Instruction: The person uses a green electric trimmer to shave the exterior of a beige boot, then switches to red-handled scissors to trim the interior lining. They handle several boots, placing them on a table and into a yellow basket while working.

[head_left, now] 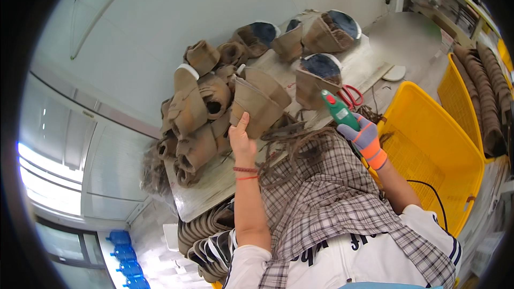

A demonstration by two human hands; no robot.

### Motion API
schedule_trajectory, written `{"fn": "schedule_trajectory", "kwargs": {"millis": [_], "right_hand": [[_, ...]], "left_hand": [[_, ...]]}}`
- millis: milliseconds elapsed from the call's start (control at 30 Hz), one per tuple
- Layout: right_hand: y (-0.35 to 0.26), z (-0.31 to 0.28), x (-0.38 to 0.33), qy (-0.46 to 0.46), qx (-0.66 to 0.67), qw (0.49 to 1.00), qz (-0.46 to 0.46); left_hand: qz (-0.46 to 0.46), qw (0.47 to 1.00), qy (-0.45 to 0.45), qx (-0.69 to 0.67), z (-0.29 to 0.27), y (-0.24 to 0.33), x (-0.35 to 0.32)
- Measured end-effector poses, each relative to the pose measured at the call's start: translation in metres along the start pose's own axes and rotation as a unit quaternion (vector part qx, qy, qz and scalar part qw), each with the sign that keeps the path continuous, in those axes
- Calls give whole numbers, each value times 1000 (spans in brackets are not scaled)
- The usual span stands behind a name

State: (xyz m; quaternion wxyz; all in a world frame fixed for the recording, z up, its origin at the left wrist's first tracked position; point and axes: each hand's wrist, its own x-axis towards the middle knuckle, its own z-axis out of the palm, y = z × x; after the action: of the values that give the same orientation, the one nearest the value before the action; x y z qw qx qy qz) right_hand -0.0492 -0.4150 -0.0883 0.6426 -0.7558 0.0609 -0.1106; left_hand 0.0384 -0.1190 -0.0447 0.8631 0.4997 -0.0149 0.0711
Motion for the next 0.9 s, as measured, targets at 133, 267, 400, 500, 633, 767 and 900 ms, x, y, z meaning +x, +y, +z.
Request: {"fn": "schedule_trajectory", "kwargs": {"millis": [133, 267, 400, 500, 633, 767, 900], "right_hand": [[-1, 9, -5, -19, -13, 1000, 14], [4, 2, -16, -79, -89, 993, 13], [7, 3, -24, -108, -121, 987, 3], [6, 15, -20, -75, -110, 987, -90], [-36, 22, -14, -44, -100, 962, -251], [-52, 23, -9, 35, -216, 879, -424], [-56, 18, -4, 71, -267, 820, -501]], "left_hand": [[206, 774, 42, 598, -22, 14, -8], [147, 885, 123, 424, -16, 53, -49], [283, 819, 109, 488, -36, 114, -90], [117, 984, 109, -77, -21, 152, -87], [39, 971, 168, -167, -2, 170, -78], [-79, 959, -24, -271, -30, 162, -58], [-127, 950, -30, -284, -30, 152, -54]]}}
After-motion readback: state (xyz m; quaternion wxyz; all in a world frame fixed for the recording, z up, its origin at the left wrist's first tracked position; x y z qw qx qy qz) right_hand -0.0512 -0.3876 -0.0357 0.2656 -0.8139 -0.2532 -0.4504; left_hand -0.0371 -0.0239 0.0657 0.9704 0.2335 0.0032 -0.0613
